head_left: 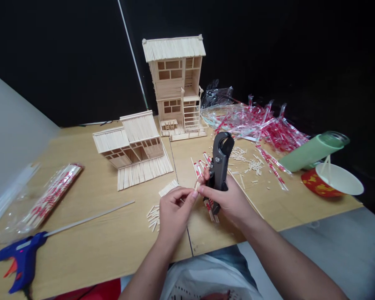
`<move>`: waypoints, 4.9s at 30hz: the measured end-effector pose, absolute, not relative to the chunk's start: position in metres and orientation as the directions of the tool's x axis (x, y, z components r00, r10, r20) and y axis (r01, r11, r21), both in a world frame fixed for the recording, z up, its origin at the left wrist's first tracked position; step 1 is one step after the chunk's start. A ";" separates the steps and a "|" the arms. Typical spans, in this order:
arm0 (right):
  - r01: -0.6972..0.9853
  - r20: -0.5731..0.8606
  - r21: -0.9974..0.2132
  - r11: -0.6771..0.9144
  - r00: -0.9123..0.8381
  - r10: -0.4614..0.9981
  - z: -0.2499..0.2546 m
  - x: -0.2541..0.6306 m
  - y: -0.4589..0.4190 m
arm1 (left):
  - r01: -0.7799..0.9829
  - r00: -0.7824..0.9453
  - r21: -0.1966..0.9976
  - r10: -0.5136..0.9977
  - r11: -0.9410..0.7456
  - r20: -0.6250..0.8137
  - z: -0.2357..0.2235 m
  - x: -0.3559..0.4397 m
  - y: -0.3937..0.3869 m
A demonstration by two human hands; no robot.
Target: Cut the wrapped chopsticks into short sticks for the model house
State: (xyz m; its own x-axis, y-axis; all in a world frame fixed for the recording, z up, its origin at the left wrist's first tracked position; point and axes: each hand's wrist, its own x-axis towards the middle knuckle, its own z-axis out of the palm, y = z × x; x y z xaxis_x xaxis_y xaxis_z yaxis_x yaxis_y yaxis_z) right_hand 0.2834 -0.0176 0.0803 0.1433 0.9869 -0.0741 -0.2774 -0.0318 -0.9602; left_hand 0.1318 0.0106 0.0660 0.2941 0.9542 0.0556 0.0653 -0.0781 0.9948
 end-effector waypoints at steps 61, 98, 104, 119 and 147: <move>0.803 -0.019 -0.510 -0.309 0.349 0.937 0.056 0.493 0.066 | 0.365 0.286 0.929 0.957 -0.054 -0.057 0.075 0.109 -0.001; 0.317 -0.135 -0.931 -0.183 0.170 0.976 0.086 0.363 0.048 | -0.046 0.249 0.963 0.937 0.265 -0.246 0.062 0.130 0.014; -0.368 -0.196 -0.913 -0.176 0.018 0.981 0.094 0.296 0.012 | -0.006 0.283 0.991 0.951 0.130 -0.123 0.068 0.137 0.016; -0.321 -0.064 -0.947 -0.032 0.092 0.994 0.086 0.279 0.001 | 0.044 0.259 0.997 0.964 -0.067 0.053 0.062 0.127 0.016; -0.254 -0.106 -0.965 -0.063 0.157 0.982 0.092 0.278 -0.002 | 0.247 0.292 0.944 0.946 -0.220 0.144 0.056 0.118 0.019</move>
